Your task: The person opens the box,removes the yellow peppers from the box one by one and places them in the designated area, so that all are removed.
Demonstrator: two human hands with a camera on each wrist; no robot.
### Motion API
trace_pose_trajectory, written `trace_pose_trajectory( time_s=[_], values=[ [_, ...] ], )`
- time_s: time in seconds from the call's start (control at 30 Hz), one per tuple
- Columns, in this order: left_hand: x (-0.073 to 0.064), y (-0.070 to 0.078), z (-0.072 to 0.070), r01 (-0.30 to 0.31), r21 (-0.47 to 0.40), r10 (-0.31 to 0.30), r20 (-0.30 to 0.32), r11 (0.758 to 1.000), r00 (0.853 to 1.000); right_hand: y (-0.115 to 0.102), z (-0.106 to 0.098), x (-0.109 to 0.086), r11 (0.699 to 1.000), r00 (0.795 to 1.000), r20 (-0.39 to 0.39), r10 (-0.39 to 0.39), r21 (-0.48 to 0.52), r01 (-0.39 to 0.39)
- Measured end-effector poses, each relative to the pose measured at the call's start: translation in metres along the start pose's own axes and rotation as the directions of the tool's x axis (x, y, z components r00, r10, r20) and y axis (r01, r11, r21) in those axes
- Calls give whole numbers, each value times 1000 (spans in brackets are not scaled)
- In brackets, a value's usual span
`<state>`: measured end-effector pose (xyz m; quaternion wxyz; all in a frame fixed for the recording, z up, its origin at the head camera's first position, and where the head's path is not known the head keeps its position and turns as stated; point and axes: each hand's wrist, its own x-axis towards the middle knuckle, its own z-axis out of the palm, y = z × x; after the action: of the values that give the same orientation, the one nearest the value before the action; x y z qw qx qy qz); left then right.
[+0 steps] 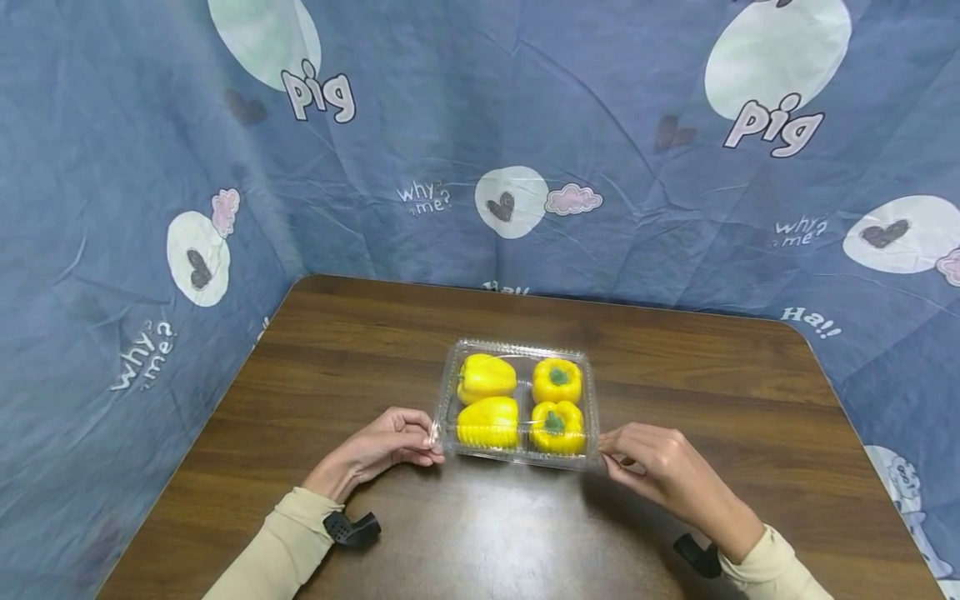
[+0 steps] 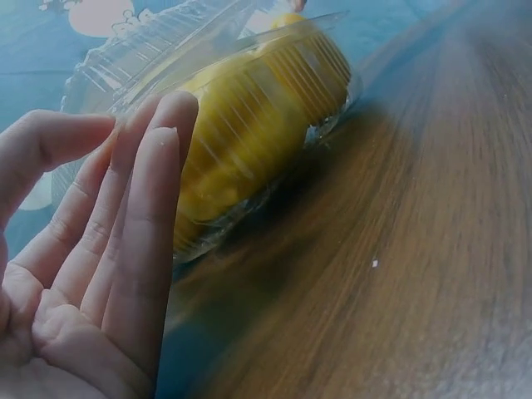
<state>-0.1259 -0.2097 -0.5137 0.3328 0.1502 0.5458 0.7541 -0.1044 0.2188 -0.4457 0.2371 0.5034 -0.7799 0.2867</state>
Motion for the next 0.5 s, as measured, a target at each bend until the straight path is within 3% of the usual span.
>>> trace_pose_trajectory(
  time_s=[0.27, 0.5],
  values=[
    [0, 0, 1, -15, 6, 15, 1, 1000, 1000, 0, -3, 1, 991, 996, 22, 89, 98, -91],
    [0, -2, 0, -15, 8, 15, 4, 1000, 1000, -1, -6, 1, 972, 980, 70, 188, 132, -196]
  ],
)
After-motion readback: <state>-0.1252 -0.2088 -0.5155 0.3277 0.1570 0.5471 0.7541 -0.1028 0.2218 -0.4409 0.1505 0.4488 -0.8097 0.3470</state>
